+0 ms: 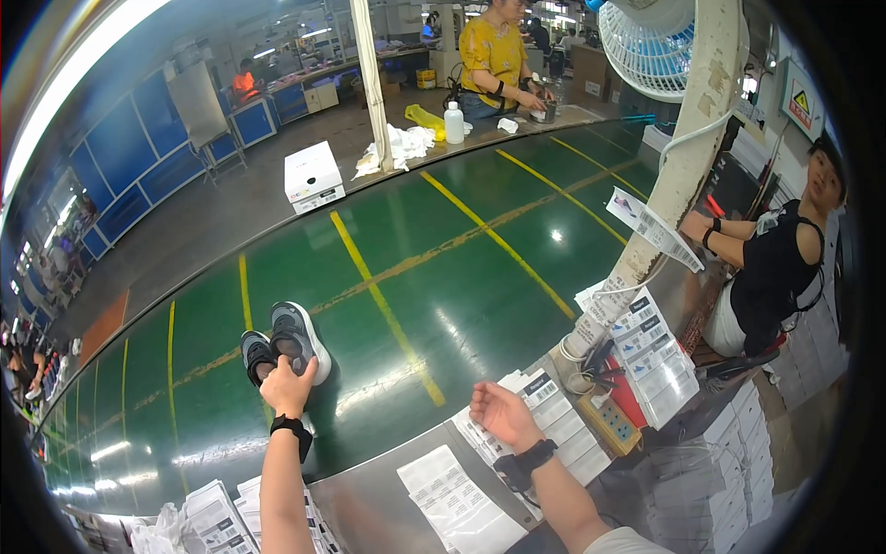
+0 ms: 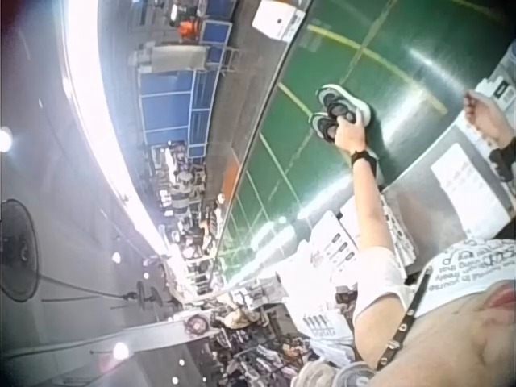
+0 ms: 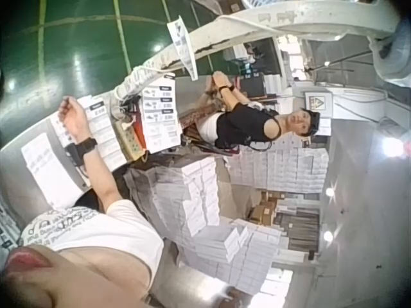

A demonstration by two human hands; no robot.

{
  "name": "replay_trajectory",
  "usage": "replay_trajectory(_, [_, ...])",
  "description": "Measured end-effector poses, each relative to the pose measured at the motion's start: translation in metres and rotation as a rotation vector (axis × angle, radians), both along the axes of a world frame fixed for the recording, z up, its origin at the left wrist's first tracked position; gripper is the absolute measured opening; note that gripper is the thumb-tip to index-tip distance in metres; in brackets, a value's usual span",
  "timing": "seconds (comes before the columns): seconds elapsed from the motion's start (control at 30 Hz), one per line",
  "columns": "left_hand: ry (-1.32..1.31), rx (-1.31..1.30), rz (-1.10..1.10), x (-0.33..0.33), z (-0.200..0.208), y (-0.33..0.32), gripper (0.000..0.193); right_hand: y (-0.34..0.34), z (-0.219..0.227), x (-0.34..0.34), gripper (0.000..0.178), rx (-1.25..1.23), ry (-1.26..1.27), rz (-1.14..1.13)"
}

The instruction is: Check and apply labels to manufactured shoes on a factory production line.

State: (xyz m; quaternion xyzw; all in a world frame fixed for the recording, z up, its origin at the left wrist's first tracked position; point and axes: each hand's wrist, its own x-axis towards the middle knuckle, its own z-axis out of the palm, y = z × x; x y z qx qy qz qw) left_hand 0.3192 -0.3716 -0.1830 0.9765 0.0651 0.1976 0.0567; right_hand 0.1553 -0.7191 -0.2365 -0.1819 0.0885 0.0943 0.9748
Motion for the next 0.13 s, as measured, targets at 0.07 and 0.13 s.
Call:
replay_trajectory(0.07, [-0.001, -0.016, -0.006, 0.0005, 0.0006, -0.0025, 0.056, -0.0006, -0.0002, -0.0003, 0.020, 0.000, -0.002, -0.001])
replay_trajectory(0.13, [0.005, -0.007, -0.007, 0.0016, -0.0009, -0.0025, 0.055, -0.0014, -0.0017, -0.0001, 0.020, 0.003, -0.009, 0.005])
